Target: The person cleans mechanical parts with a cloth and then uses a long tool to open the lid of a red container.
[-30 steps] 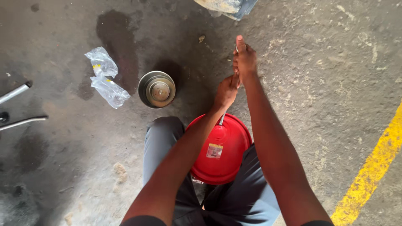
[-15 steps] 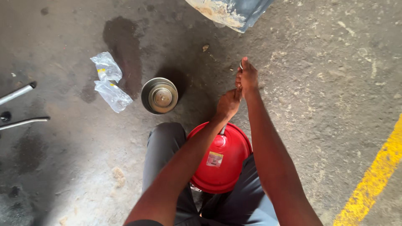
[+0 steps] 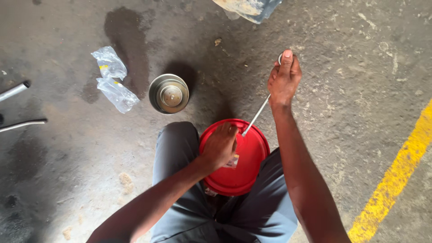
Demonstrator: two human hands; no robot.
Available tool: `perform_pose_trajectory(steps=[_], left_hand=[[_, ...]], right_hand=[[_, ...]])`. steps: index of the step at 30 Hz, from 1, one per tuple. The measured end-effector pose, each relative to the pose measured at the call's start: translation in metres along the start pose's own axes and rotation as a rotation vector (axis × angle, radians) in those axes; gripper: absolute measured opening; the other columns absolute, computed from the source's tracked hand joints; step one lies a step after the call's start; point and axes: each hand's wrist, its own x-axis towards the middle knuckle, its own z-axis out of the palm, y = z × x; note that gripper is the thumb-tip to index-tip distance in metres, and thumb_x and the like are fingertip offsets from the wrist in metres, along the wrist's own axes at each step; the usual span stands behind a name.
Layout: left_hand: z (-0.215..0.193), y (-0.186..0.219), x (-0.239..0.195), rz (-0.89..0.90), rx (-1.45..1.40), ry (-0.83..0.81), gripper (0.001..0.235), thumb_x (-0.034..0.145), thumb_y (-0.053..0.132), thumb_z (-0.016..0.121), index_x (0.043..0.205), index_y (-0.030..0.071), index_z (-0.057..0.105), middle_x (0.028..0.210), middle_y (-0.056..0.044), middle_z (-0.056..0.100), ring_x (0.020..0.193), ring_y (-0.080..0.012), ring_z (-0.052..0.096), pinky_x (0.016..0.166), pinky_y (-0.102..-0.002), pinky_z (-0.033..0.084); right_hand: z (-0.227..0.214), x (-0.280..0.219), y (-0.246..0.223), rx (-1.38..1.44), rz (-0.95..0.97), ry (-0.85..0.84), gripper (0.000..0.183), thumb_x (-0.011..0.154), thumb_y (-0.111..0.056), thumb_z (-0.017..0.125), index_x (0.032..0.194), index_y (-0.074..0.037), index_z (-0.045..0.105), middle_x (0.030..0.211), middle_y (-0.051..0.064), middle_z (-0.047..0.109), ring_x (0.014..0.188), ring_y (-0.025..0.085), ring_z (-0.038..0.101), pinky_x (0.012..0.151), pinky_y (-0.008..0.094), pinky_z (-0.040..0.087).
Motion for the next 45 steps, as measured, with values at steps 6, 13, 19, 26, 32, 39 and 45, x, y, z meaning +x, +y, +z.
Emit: perform_pose_trajectory(steps=[6,13,19,26,32,39,45], left_hand=[[0.016,-0.015,0.013,-0.005,-0.103,-0.046,0.021,0.077,0.004,0.065,0.097,0.002,0.058,0.100,-0.018,0.059,0.098,-0.0368,0.060,0.088,-0.049,0.050],[0.005,-0.018,0.022,0.050,-0.201,-0.037,0.023,0.080,0.005,0.065,0.101,-0.001,0.059,0.099,-0.020,0.059,0.094,-0.0397,0.061,0.081,-0.050,0.049],[0.004,-0.017,0.022,0.030,-0.170,-0.128,0.022,0.079,0.011,0.069,0.097,0.001,0.061,0.095,-0.019,0.061,0.094,-0.0391,0.062,0.083,-0.051,0.050],[0.010,-0.018,0.017,0.083,-0.182,-0.066,0.016,0.079,0.004,0.065,0.093,0.002,0.058,0.093,-0.018,0.062,0.092,-0.0374,0.063,0.082,-0.050,0.051],[0.010,-0.019,0.022,0.159,-0.195,-0.020,0.021,0.077,0.006,0.068,0.095,0.002,0.057,0.090,-0.017,0.062,0.089,-0.0377,0.063,0.080,-0.049,0.050],[0.009,-0.026,0.010,0.192,-0.257,-0.034,0.022,0.080,0.005,0.068,0.099,0.004,0.057,0.096,-0.017,0.059,0.094,-0.0379,0.061,0.083,-0.049,0.049],[0.002,-0.024,0.018,0.282,-0.229,-0.086,0.035,0.082,0.016,0.077,0.105,0.001,0.055,0.096,-0.018,0.059,0.096,-0.0385,0.060,0.084,-0.049,0.047]], right_hand=[[-0.015,0.018,0.031,-0.031,0.104,0.101,0.042,0.105,-0.053,0.056,0.085,-0.016,0.050,0.062,-0.006,0.041,0.044,0.002,0.033,0.036,0.023,0.025],[-0.028,0.061,0.087,-0.022,0.321,0.149,0.040,0.103,-0.051,0.061,0.084,-0.016,0.053,0.058,-0.007,0.039,0.042,0.004,0.032,0.035,0.023,0.025],[0.000,0.020,0.039,-0.225,0.151,0.028,0.048,0.101,-0.059,0.055,0.082,-0.015,0.051,0.056,-0.008,0.036,0.041,0.002,0.031,0.034,0.022,0.024],[-0.022,0.035,0.079,-0.099,0.289,0.059,0.048,0.097,-0.061,0.062,0.081,-0.016,0.053,0.059,-0.008,0.041,0.043,0.003,0.034,0.035,0.021,0.026],[-0.024,0.032,0.085,-0.180,0.193,0.102,0.047,0.094,-0.062,0.060,0.078,-0.018,0.055,0.054,-0.007,0.043,0.039,0.006,0.038,0.034,0.024,0.029],[-0.062,0.048,0.128,0.117,0.563,0.233,0.050,0.100,-0.055,0.060,0.072,-0.015,0.048,0.050,-0.003,0.037,0.036,0.011,0.032,0.035,0.028,0.025],[-0.061,0.033,0.090,-0.095,0.229,0.108,0.044,0.103,-0.054,0.057,0.083,-0.015,0.051,0.058,-0.006,0.040,0.043,0.006,0.034,0.038,0.026,0.028]])
